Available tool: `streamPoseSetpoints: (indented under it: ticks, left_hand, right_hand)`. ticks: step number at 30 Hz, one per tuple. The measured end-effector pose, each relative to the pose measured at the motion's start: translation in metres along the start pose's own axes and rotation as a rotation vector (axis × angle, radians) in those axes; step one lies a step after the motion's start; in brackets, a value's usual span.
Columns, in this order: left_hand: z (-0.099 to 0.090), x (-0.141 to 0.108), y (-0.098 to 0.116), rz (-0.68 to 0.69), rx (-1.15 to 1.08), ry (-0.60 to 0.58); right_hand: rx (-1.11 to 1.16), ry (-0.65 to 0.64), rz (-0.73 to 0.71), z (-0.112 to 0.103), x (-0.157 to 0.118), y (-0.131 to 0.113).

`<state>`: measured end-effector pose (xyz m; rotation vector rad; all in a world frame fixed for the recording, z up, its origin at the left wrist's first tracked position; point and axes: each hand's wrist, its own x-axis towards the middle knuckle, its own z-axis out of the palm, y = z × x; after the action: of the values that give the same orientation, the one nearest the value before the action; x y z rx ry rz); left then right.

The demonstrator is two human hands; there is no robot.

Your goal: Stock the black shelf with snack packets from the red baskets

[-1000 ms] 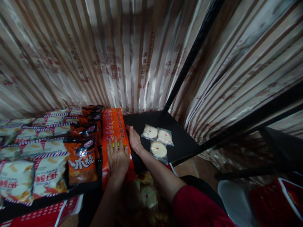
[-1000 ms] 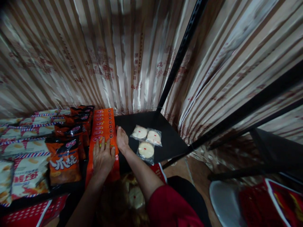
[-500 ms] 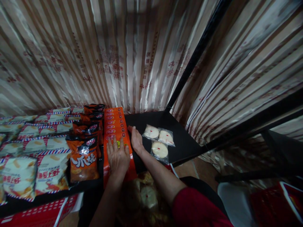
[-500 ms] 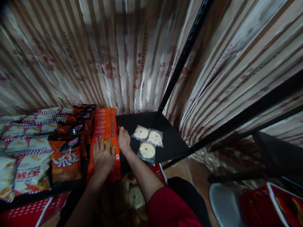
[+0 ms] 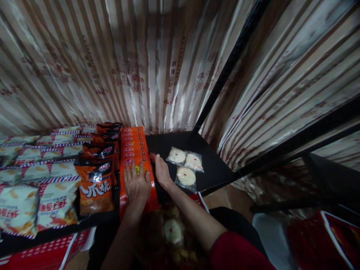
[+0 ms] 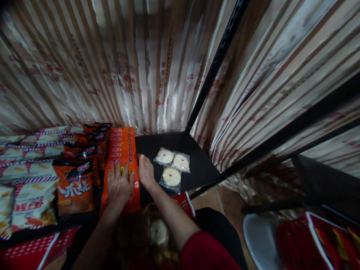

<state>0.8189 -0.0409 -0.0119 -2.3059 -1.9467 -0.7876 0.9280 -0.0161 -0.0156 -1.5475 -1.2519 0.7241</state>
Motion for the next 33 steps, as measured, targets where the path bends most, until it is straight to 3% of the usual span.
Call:
streamPoseSetpoints:
  ticks: [5,11,33]
  left_hand:
    - [-0.002,0.000,0.001,-0.026,-0.013,0.006]
    - [-0.004,-0.002,0.001,-0.028,-0.012,0.014]
    - [0.006,-0.003,0.001,-0.015,0.048,0.055]
  right_hand:
    - [-0.032,0.032,0.059,-0.006,0.002,-0.002]
    - [-0.136,-0.003,0.027,-0.003,0.001,-0.007]
    - [-0.078,0.002,0.048,-0.011,-0.005,-0.004]
